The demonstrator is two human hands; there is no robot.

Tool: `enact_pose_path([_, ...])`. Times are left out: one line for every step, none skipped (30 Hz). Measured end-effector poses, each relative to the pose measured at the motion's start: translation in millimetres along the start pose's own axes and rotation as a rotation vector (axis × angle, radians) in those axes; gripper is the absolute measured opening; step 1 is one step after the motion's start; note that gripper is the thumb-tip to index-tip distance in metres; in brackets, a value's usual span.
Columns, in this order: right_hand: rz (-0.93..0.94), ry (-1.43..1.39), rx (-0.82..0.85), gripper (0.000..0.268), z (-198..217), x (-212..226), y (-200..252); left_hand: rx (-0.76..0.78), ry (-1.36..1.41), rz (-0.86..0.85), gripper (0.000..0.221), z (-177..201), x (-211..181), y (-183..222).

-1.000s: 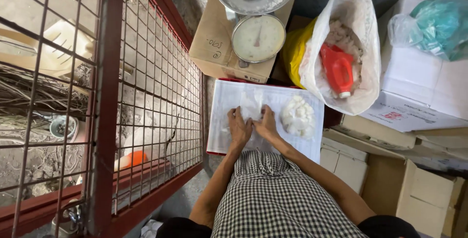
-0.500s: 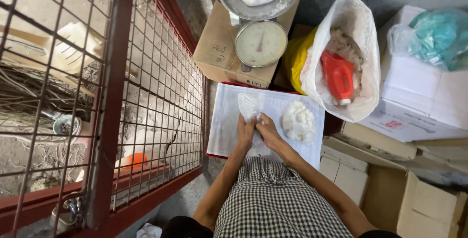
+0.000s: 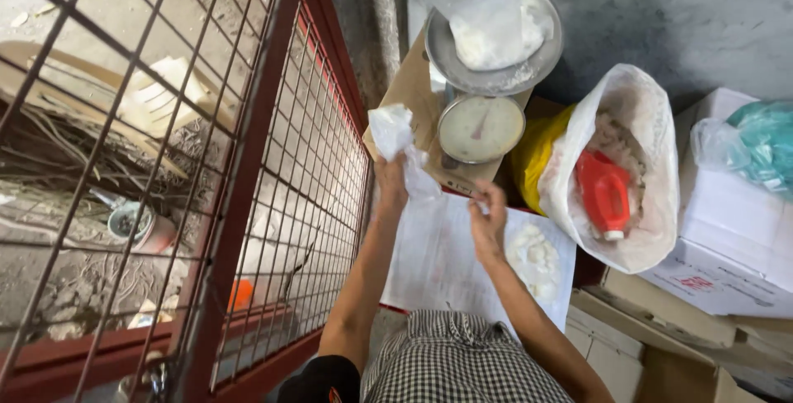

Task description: Weighing a white powdery substance on a scale and portioning it into small plastic bags.

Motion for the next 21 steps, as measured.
enact_pose_path([0.008,0.001,-0.008,0.049,7,10,-16,0.011,0.003,-0.001,0.050,-8,-5,-15])
enact_pose_path([0.105,0.041,-0.077,0.049,17,26,-33,0.013,0.067,0.077,0.050,-16,-5,-32])
enact_pose_path([0.203,0.080,-0.147,0.049,28,41,-49,0.015,0.131,0.155,0.050,-24,-6,-48])
enact_pose_path([0.211,0.082,-0.156,0.049,30,56,-63,0.028,0.133,0.155,0.050,-34,-5,-62])
enact_pose_path([0.194,0.130,-0.138,0.055,32,70,-78,0.008,0.164,0.231,0.049,-42,0,-77])
enact_pose_path([0.176,0.181,-0.119,0.061,34,83,-92,-0.013,0.194,0.310,0.049,-51,8,-89])
enact_pose_path([0.183,0.185,-0.129,0.061,41,64,-109,-0.001,0.197,0.313,0.049,-55,25,-103])
enact_pose_path([0.083,0.142,-0.093,0.068,47,38,-126,0.029,0.190,0.298,0.046,-61,41,-117])
enact_pose_path([-0.017,0.098,-0.058,0.076,53,13,-143,0.058,0.184,0.283,0.043,-67,58,-130])
enact_pose_path([-0.013,0.102,-0.068,0.076,48,25,-145,0.069,0.185,0.288,0.043,-77,55,-121])
enact_pose_path([-0.163,0.086,-0.003,0.073,39,27,-147,0.093,0.151,0.299,0.041,-86,53,-113])
enact_pose_path([-0.318,0.066,0.065,0.069,29,28,-143,0.113,0.112,0.312,0.039,-92,51,-102])
enact_pose_path([-0.319,0.067,0.054,0.069,28,26,-149,0.121,0.110,0.319,0.039,-97,51,-90])
enact_pose_path([-0.292,0.082,0.061,0.062,26,24,-151,0.115,0.114,0.315,0.037,-97,51,-75])
enact_pose_path([-0.266,0.097,0.068,0.055,24,22,-154,0.108,0.119,0.311,0.036,-96,51,-60])
enact_pose_path([-0.275,0.098,0.061,0.055,26,18,-156,0.109,0.115,0.322,0.036,-97,54,-54])
enact_pose_path([-0.270,0.033,0.078,0.052,26,14,-157,0.093,0.155,0.287,0.036,-96,55,-48])
enact_pose_path([-0.264,-0.032,0.095,0.050,27,12,-158,0.077,0.197,0.252,0.036,-96,55,-42])
enact_pose_path([-0.272,-0.029,0.088,0.050,26,14,-160,0.078,0.193,0.263,0.036,-100,53,-38])
enact_pose_path([-0.275,-0.015,0.089,0.048,25,16,-160,0.053,0.236,0.279,0.036,-100,52,-32])
enact_pose_path([-0.279,0.000,0.090,0.047,24,18,-159,0.027,0.279,0.294,0.037,-100,50,-26])
Point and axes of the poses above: each hand's wrist, its own y-axis away from the middle knuckle, its own z-axis out of the back of the hand, x = y × z, the point moved 6 cm from there along -y, towards the middle knuckle, and after that the axes turned 6 degrees about z, right-handed, at the moved point
